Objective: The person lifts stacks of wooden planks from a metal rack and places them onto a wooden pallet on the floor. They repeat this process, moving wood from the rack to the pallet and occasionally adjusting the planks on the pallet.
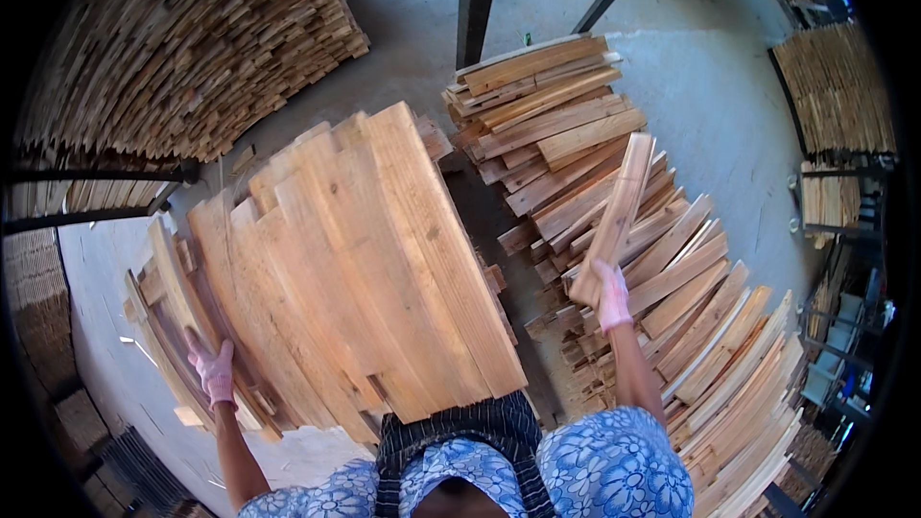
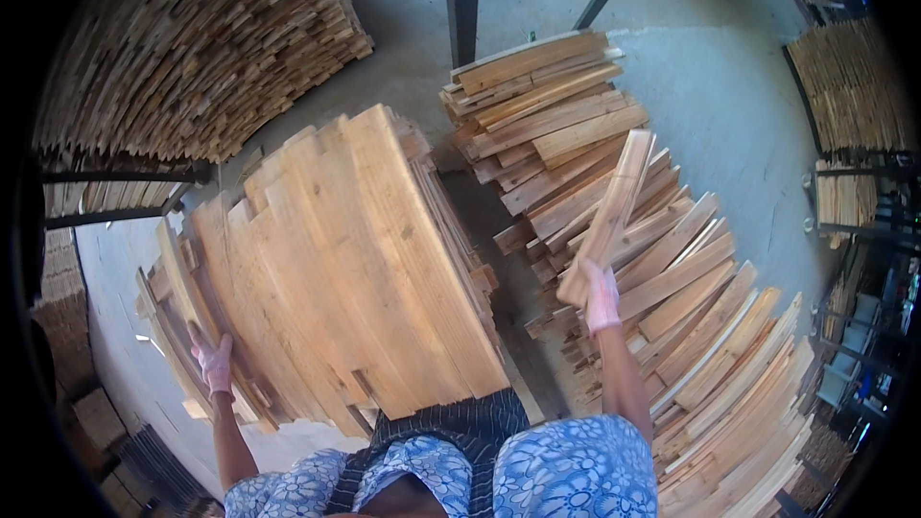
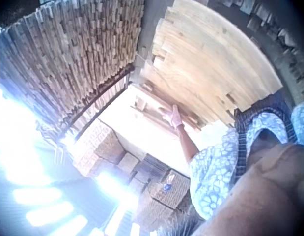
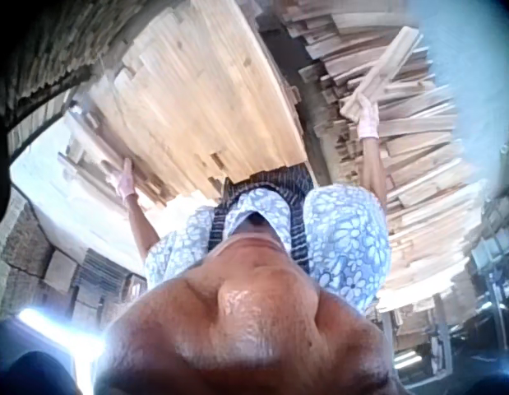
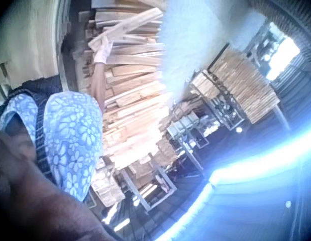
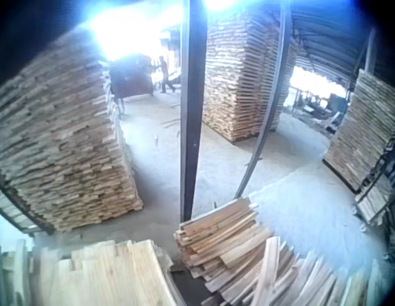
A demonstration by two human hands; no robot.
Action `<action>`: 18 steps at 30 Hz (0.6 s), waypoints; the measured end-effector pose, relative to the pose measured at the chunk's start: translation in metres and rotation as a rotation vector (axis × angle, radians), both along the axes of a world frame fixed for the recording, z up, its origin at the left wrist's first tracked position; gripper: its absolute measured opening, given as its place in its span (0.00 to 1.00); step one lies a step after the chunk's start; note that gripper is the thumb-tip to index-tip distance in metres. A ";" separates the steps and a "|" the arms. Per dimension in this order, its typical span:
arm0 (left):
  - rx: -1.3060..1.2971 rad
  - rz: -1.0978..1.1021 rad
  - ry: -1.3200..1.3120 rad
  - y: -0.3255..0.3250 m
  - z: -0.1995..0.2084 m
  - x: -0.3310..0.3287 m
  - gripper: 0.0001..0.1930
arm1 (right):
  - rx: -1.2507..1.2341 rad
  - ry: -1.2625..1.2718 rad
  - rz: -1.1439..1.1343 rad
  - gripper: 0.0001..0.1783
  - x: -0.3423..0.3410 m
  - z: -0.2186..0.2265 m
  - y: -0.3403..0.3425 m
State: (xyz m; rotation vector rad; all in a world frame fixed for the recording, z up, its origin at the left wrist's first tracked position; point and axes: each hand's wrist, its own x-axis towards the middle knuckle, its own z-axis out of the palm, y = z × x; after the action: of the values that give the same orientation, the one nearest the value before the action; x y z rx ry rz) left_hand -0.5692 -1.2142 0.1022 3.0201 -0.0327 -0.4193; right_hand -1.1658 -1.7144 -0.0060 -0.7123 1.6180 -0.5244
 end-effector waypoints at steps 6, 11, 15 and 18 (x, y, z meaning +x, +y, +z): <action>0.155 -0.064 0.063 -0.011 -0.008 0.017 0.54 | -0.390 0.281 0.646 0.41 0.030 0.145 0.024; -0.250 0.010 0.130 -0.023 0.024 0.014 0.53 | -0.781 0.556 1.257 0.50 0.115 0.170 0.060; -0.691 0.167 0.142 -0.025 0.085 -0.022 0.51 | -0.917 0.848 1.787 0.56 0.146 0.162 0.124; -1.119 0.278 0.151 -0.005 0.116 -0.076 0.48 | -0.859 1.023 1.939 0.55 0.150 0.166 0.132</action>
State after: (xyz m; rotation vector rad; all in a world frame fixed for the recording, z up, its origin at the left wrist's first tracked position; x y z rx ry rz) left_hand -0.6455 -1.2195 0.2177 1.8554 0.1209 -0.4054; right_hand -1.0160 -1.5823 0.1596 -2.9296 0.6212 0.8080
